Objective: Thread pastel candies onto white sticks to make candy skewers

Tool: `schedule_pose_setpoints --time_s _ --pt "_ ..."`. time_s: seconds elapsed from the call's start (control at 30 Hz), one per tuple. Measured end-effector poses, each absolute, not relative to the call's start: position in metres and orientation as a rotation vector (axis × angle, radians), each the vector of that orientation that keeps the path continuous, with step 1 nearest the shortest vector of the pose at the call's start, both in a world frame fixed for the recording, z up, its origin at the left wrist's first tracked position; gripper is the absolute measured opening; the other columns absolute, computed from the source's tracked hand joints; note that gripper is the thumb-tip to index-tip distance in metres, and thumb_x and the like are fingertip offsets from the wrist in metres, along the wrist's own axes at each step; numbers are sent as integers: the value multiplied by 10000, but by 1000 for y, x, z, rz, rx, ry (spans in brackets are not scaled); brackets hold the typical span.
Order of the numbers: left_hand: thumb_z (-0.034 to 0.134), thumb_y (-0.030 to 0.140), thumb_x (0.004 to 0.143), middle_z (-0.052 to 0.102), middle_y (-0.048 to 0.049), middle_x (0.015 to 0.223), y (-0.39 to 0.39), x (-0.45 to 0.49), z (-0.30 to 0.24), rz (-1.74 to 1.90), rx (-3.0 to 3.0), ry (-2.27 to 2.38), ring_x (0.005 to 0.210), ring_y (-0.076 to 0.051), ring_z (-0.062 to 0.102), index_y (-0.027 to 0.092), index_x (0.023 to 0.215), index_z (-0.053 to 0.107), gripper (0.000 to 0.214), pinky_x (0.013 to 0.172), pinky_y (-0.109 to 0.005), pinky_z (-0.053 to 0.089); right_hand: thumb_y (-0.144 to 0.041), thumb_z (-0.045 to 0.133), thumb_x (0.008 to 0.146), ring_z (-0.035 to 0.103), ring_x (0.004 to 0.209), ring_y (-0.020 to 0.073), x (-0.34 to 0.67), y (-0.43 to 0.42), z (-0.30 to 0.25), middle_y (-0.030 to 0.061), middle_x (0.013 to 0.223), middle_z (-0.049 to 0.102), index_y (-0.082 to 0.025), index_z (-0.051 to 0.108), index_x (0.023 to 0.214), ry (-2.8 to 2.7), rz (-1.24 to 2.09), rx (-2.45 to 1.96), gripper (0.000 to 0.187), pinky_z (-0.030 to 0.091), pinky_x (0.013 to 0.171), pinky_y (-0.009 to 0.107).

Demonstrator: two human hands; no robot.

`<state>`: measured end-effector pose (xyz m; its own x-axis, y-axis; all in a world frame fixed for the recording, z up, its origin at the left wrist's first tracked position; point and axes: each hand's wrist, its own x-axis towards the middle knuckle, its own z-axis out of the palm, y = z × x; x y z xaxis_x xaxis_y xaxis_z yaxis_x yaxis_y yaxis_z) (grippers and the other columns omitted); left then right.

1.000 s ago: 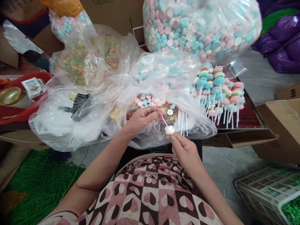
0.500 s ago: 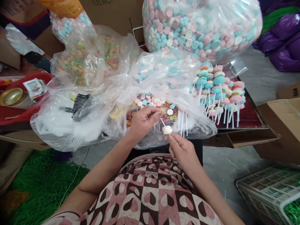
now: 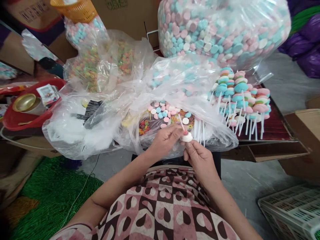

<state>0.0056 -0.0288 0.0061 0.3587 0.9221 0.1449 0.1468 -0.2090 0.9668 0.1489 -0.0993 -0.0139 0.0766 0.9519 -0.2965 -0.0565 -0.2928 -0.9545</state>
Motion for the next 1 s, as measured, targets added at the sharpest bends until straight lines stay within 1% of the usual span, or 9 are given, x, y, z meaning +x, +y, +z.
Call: schedule_pose_setpoints --time_s 0.1,0.17,0.27,0.4,0.47,0.6,0.7,0.87,1.0 --pt "473 364 949 696 -71 1047 -5 -16 5 1020 1813 1231 995 -186 625 190 1102 667 303 889 -301 465 -453 635 868 323 499 93 154 -93 -17 -38 570 475 -205 623 791 -931 1332 -1408 260 195 448 238" --pt "485 268 935 691 -83 1000 12 -29 0 880 2064 1462 1001 -214 610 179 1016 698 245 897 -335 446 -437 647 865 312 497 90 156 -90 -19 -47 555 447 -205 640 808 -919 1275 -1407 238 190 447 238" --pt "533 271 904 671 -93 909 29 -38 -10 563 2340 1594 937 -240 603 167 904 710 205 841 -358 438 -433 655 861 305 499 87 154 -87 -20 -51 547 416 -199 624 743 -937 1239 -1404 263 191 450 240" --pt "531 239 888 651 -98 937 31 -33 -19 379 2541 1600 938 -254 584 175 950 689 182 821 -377 416 -439 654 860 311 511 90 149 -89 -23 -48 554 408 -193 602 704 -998 1256 -1413 297 190 461 245" --pt "521 221 885 642 -102 952 29 -32 -19 363 2564 1590 942 -253 574 169 925 673 165 825 -379 411 -438 652 864 314 518 91 149 -90 -25 -48 559 408 -192 611 721 -1012 1257 -1418 287 191 466 246" --pt "522 186 886 640 -69 933 26 -41 -12 498 2451 1523 923 -214 572 172 884 627 106 822 -333 429 -433 661 857 331 525 94 150 -92 -28 -49 564 424 -194 644 792 -987 1270 -1427 249 196 470 244" --pt "507 211 912 638 -60 934 19 -45 -10 562 2436 1493 926 -204 575 176 914 618 117 823 -318 444 -446 660 851 331 520 94 148 -93 -27 -47 560 427 -190 623 740 -977 1272 -1434 281 196 466 244" --pt "455 265 949 665 -83 1020 -1 -48 -13 428 2539 1386 991 -222 593 159 1079 614 231 884 -348 444 -464 649 849 329 514 95 148 -94 -27 -43 559 421 -190 568 661 -998 1251 -1464 341 207 464 245" --pt "447 154 902 654 -82 1113 -5 -57 -14 388 2545 1400 1043 -228 582 161 1179 574 305 917 -354 433 -455 642 857 319 512 96 150 -94 -29 -45 550 409 -192 553 647 -1000 1250 -1463 347 207 464 246"
